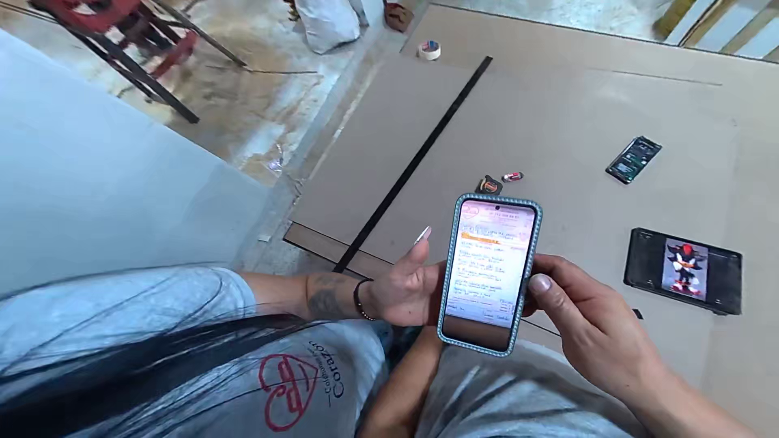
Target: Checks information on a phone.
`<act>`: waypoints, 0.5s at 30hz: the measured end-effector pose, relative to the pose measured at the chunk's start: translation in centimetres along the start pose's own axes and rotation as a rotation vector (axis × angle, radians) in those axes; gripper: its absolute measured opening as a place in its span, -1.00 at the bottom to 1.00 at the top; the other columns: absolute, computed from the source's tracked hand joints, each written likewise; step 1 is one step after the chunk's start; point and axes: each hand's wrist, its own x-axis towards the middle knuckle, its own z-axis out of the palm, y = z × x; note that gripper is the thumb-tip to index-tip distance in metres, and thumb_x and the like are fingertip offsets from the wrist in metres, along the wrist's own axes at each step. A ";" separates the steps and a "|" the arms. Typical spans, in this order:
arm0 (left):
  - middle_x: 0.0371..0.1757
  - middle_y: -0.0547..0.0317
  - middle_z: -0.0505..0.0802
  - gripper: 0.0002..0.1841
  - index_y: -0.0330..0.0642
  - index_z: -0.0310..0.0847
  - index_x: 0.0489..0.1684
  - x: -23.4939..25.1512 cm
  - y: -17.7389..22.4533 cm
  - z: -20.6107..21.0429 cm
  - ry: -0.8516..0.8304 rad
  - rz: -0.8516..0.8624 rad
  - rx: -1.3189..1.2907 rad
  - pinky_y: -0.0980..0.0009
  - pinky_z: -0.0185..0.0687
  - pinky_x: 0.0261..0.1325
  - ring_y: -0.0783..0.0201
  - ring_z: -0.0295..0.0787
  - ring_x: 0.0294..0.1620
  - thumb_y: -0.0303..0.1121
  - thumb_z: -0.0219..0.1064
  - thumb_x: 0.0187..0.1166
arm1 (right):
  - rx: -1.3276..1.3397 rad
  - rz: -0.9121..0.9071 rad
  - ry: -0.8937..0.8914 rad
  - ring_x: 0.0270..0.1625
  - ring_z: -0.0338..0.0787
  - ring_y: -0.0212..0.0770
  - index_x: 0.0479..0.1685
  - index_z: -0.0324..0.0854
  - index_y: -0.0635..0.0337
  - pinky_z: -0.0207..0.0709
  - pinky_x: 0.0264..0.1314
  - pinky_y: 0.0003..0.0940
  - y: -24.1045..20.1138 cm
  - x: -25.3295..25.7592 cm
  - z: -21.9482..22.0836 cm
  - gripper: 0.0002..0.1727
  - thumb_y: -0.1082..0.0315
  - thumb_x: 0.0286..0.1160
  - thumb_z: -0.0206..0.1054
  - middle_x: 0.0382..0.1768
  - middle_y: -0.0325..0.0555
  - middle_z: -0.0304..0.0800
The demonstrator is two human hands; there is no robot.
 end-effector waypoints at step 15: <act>0.55 0.05 0.65 -0.11 0.12 0.23 0.77 3.0 0.2 -1.7 -0.129 -0.085 0.027 0.07 0.51 0.60 0.09 0.55 0.59 0.51 0.03 0.54 | 0.152 -0.038 0.125 -0.26 0.93 -0.23 0.19 0.64 0.22 0.92 -0.21 -0.29 2.3 -0.9 -1.4 -0.73 0.28 0.83 0.10 -0.22 -0.15 0.89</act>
